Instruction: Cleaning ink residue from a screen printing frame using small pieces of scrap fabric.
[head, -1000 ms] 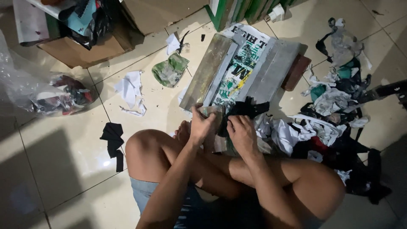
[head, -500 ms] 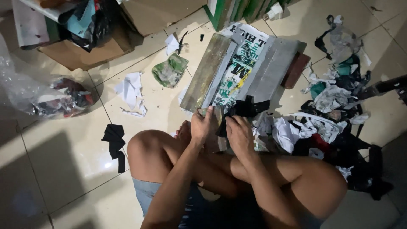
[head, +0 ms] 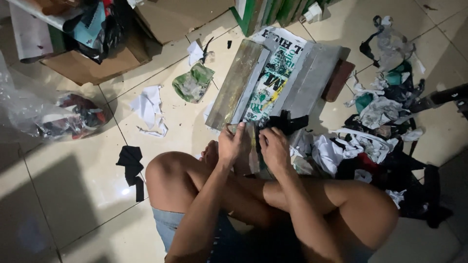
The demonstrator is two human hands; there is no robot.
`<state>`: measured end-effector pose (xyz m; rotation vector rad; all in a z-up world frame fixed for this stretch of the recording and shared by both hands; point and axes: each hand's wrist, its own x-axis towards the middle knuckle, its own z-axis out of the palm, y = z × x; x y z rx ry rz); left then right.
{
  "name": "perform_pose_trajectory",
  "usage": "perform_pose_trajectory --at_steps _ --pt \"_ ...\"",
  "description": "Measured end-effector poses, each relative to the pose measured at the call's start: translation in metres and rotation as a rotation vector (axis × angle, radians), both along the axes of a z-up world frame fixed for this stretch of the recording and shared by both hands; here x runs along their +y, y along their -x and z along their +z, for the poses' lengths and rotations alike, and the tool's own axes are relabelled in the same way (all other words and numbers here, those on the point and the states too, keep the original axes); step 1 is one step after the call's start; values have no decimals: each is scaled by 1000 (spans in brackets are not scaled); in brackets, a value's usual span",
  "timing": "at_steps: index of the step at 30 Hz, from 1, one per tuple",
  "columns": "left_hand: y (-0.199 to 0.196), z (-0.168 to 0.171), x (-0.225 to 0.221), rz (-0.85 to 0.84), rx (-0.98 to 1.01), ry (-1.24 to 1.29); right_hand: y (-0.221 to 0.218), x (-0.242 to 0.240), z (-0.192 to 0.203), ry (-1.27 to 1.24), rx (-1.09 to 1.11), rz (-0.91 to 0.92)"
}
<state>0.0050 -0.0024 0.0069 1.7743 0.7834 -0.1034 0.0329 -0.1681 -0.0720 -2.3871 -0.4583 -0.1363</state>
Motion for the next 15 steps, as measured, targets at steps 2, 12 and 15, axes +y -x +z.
perform_pose_trajectory --at_steps 2,12,15 --pt "-1 -10 5 12 -70 -22 -9 9 15 24 5 -30" --pt "5 -4 13 73 -60 42 1 15 17 55 24 53" --pt "5 26 9 38 -49 97 -15 24 14 58 -26 -6"
